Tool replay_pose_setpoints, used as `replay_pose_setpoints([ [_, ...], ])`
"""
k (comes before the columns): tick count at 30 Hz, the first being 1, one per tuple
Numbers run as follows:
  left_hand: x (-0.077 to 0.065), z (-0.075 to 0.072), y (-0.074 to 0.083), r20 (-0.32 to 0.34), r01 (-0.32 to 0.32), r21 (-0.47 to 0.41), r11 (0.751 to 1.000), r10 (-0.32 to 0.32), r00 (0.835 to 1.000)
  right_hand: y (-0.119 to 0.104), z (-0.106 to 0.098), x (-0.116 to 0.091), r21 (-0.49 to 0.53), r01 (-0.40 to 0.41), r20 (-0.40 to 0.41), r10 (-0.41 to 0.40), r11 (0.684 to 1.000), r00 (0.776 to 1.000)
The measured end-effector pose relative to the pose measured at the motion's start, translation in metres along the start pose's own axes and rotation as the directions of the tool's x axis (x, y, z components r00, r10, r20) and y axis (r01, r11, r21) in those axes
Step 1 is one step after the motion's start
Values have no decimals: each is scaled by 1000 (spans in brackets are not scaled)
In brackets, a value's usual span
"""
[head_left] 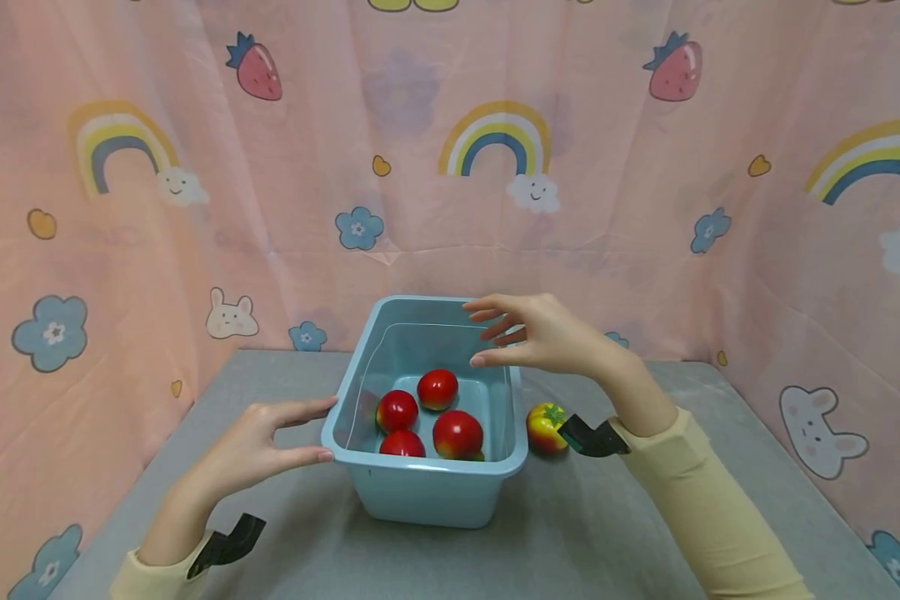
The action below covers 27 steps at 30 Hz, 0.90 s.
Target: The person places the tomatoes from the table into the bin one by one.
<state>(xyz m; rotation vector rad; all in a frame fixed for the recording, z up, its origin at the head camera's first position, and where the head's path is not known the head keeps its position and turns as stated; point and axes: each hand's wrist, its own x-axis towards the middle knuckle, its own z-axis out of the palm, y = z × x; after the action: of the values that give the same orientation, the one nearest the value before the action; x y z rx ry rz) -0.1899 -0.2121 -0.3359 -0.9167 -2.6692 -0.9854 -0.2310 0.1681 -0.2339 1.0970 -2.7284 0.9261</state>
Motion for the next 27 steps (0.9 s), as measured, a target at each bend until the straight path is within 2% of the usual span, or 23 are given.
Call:
replay_pose_setpoints([
  [14, 0, 0, 0, 1, -9, 1, 1000, 9, 1000, 17, 1, -14, 0, 18, -72, -18, 1000, 997],
  [27, 0, 1, 0, -3, -7, 3, 1000, 7, 1000, 41, 0, -40, 12, -43, -125, 44, 999, 991],
])
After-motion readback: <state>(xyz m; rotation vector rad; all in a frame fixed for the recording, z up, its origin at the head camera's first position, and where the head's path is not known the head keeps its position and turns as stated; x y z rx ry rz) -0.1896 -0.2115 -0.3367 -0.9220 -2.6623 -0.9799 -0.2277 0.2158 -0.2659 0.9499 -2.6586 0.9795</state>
